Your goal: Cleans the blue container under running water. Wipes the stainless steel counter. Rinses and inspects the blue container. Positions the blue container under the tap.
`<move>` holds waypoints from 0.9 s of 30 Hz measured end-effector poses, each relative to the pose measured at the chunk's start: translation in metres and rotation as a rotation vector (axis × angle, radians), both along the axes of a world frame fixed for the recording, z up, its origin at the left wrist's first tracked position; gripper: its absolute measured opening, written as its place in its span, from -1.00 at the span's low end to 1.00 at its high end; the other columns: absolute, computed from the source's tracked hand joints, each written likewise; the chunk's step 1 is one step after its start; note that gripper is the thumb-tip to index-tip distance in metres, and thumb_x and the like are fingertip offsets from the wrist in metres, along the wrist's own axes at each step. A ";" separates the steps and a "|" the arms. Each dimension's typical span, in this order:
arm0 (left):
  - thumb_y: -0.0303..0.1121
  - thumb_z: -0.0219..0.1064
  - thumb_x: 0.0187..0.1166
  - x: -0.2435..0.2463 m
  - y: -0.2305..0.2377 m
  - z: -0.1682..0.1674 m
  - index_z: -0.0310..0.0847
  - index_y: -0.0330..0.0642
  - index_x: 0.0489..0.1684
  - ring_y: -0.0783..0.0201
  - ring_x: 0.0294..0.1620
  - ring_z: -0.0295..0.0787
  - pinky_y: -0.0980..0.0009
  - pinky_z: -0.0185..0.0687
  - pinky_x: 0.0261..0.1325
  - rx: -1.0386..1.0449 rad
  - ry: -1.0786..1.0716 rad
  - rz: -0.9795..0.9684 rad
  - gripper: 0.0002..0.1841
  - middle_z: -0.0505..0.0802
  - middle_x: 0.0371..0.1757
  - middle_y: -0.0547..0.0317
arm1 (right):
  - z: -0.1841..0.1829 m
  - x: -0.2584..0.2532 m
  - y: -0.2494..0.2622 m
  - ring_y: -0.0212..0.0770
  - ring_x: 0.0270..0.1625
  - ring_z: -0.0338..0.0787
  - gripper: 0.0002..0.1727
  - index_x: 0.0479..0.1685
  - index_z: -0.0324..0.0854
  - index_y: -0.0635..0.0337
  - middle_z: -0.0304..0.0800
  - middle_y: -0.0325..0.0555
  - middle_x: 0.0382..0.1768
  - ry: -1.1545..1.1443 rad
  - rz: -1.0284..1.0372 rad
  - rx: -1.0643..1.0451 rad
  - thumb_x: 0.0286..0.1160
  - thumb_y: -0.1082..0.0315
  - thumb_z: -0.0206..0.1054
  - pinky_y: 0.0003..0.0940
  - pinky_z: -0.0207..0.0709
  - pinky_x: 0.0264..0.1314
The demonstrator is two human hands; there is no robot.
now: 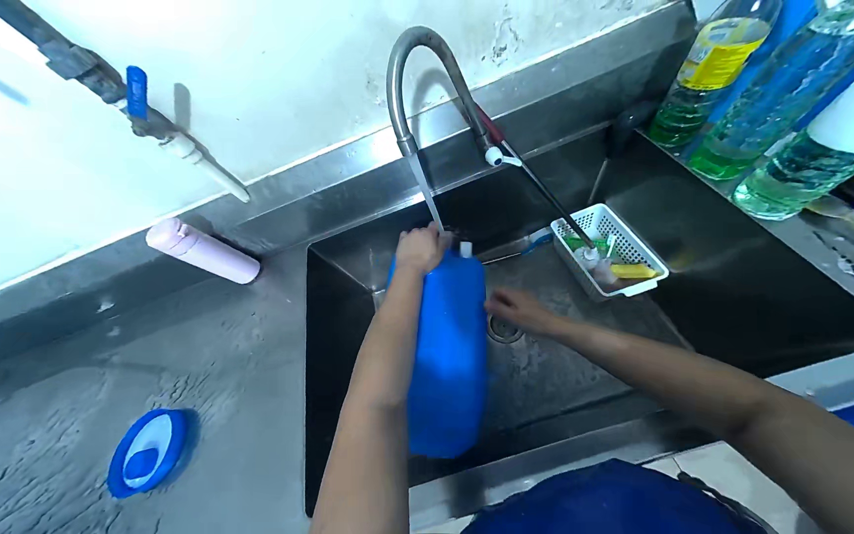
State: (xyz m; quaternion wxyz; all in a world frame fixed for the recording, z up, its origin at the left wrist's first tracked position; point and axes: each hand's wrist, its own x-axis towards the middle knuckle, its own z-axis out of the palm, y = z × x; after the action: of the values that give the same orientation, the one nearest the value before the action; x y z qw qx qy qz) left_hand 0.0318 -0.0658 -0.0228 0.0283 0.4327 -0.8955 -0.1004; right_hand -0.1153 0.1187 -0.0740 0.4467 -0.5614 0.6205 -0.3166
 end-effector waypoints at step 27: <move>-0.07 0.12 0.83 -0.006 -0.044 0.022 0.75 -0.23 0.16 -0.22 0.32 0.72 -0.30 0.34 0.47 0.182 -0.082 0.081 -0.58 0.85 0.14 -0.24 | -0.076 0.024 -0.121 0.27 0.14 0.79 -0.62 0.24 0.60 0.52 0.79 0.39 0.02 -0.024 -0.241 -0.299 0.41 0.63 0.42 0.18 0.58 0.32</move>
State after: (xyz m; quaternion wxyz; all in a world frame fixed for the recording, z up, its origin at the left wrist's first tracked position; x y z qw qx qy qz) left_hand 0.0254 -0.1096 -0.0008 -0.0438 0.4731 -0.8649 -0.1621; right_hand -0.0917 -0.0025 -0.1498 0.3246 -0.5394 0.6238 -0.4633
